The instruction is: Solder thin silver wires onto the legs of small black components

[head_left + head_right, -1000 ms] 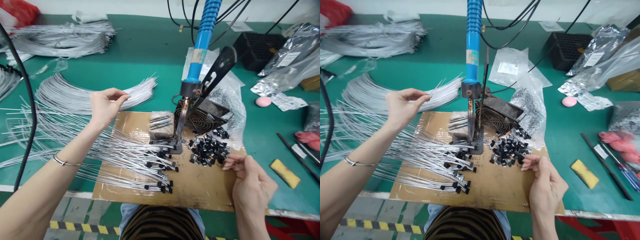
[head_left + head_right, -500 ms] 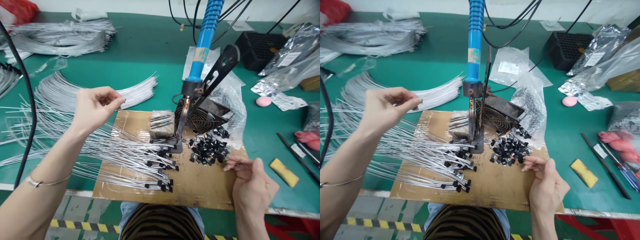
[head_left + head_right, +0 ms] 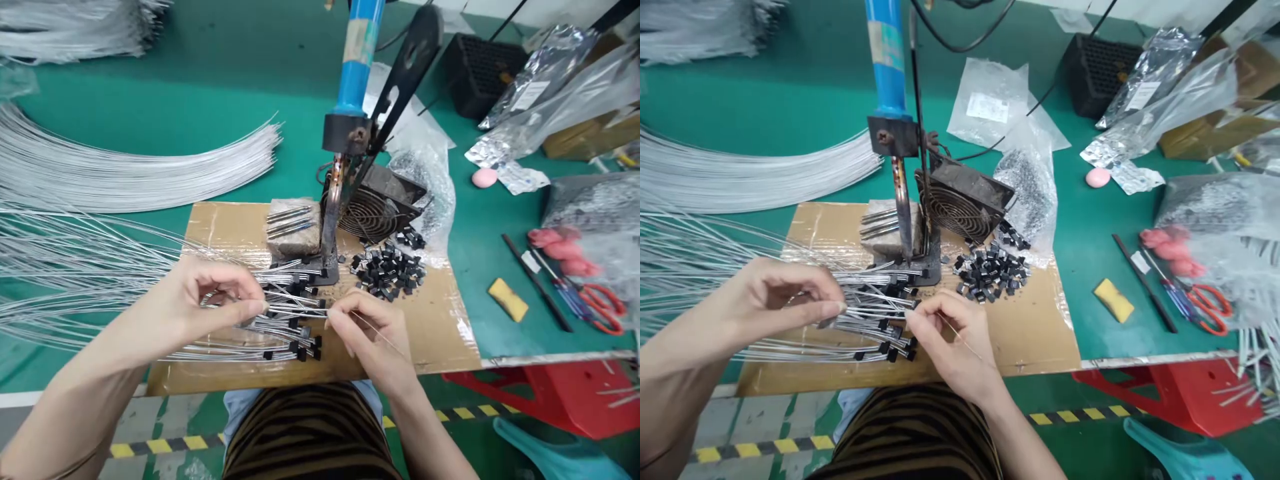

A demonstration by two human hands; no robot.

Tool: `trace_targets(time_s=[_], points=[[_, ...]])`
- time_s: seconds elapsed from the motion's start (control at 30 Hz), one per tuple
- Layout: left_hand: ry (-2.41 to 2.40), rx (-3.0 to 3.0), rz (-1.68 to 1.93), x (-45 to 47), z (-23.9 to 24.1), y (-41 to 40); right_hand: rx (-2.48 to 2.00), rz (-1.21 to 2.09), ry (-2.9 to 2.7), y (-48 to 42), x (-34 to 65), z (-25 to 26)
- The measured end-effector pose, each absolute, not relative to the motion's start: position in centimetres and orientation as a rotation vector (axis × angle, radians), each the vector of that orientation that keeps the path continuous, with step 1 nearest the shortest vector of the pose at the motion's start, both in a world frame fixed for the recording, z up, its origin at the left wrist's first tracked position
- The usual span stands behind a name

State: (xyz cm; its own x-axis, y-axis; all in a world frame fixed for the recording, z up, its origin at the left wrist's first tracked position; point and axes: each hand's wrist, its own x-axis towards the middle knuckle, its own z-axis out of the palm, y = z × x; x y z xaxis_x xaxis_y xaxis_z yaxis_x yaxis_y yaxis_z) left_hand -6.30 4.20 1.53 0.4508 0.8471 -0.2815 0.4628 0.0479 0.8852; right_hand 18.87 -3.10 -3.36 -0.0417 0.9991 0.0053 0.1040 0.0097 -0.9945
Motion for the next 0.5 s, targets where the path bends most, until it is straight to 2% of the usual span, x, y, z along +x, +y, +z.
trace_targets(time_s=[0.3, 0.5], points=[[1.197, 1.544, 0.351, -6.4, 1.1, 3.7, -1.245, 1.326, -1.176, -3.2, 19.0, -4.3], [1.222, 1.741, 0.357, -5.2, 1.2, 2.7, -1.214, 1.231, -1.309, -3.2, 19.0, -4.2]])
